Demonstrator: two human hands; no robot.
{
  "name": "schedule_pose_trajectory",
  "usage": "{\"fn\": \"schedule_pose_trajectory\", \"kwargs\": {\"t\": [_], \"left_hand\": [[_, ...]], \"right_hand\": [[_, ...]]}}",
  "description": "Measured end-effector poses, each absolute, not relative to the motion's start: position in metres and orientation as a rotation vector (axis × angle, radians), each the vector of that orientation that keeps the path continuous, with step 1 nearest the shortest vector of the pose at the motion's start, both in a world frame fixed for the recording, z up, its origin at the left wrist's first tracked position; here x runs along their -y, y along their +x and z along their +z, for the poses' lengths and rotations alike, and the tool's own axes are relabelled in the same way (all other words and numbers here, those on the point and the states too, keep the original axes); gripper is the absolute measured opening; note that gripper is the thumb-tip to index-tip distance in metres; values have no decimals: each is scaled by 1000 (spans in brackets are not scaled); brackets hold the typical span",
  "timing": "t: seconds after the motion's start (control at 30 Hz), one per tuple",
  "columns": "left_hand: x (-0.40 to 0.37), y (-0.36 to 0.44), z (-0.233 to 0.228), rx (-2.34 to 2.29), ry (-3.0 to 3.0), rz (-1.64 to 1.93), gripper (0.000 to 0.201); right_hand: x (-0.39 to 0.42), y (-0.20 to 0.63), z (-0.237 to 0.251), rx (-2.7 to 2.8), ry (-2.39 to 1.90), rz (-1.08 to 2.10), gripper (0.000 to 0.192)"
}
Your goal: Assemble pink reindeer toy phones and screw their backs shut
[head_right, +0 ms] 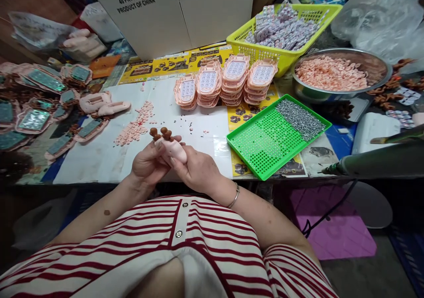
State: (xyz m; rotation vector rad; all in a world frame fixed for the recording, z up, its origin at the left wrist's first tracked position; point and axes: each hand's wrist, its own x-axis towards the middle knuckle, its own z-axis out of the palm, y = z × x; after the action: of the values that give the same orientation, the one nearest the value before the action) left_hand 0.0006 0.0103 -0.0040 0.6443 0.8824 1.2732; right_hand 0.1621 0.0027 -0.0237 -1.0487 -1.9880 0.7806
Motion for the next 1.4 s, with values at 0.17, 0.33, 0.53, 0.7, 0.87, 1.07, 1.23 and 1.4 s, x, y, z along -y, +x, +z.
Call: {"fn": "schedule_pose_trajectory", "kwargs": {"t": [0.17,0.33,0.53,0.7,0.87,1.07,1.23,1.4], "left_hand": [[-6,5,-5,-969,893,1337,39],[3,1,-3,-1057,1204,1396,30],[3,3,7,-1112,1336,1365,42],[10,11,7,-1229,1274,1316,33],[10,18,14,-1272,1286,1365,29],[-7,-2,15,-1163,1043,1220,46],[-9,-3,7,-776,499,1288,52],[-5,-1,1,-790,487,1316,46]], "right_hand": [[-11,162,-37,1596,-925,1210,43],[-4,156,-51,1440,-830,1323,40],[-4,150,-55,1143,-760,1473,49],[-5,143,-52,838,-712,1664,59],[-2,139,-57,805,-754,1629,60],[-13,148,-41,1296,-931,1438,61],[-10,146,-27,1717,-1030,1203,61],[-3,137,-33,1691,-1001,1092,38]]}}
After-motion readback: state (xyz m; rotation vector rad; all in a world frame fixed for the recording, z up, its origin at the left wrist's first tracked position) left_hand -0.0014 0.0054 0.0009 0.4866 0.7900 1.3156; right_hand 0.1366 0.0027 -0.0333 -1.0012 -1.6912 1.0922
